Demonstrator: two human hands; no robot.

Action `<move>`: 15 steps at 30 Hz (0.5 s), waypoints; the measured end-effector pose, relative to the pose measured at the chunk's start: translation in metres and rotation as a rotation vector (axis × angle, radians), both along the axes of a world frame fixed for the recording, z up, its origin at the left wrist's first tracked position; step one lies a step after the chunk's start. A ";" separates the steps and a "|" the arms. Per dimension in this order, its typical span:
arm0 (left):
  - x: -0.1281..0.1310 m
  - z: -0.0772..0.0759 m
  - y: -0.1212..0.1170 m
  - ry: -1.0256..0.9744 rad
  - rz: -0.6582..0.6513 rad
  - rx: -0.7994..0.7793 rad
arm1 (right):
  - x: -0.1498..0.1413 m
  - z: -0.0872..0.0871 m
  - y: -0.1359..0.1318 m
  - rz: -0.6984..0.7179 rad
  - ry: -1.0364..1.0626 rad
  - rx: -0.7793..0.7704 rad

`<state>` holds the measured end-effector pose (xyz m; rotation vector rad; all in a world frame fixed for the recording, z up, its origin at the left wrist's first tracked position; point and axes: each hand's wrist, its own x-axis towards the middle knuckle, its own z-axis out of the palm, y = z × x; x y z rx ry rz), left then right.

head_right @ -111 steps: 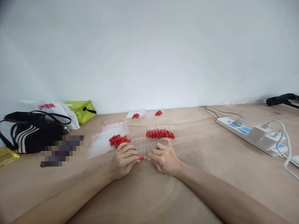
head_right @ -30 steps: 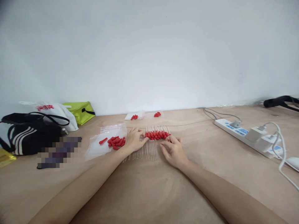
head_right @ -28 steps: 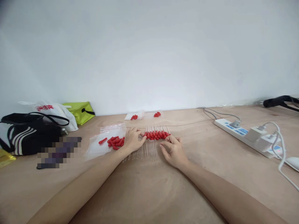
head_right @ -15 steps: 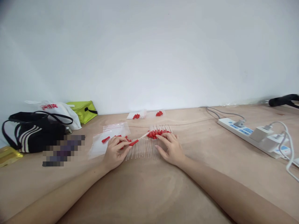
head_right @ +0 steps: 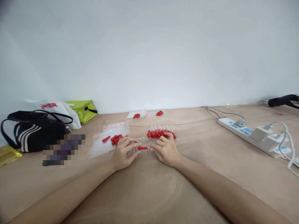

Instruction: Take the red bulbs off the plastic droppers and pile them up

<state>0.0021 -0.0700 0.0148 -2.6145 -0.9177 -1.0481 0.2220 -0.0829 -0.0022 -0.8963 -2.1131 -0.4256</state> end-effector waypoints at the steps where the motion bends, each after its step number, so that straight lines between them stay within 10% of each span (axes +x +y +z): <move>1: 0.002 0.000 0.000 0.009 -0.008 -0.013 | -0.001 0.000 -0.001 0.000 0.003 0.001; 15: 0.009 0.002 -0.011 0.063 -0.095 0.027 | -0.004 0.004 -0.012 0.084 -0.023 0.013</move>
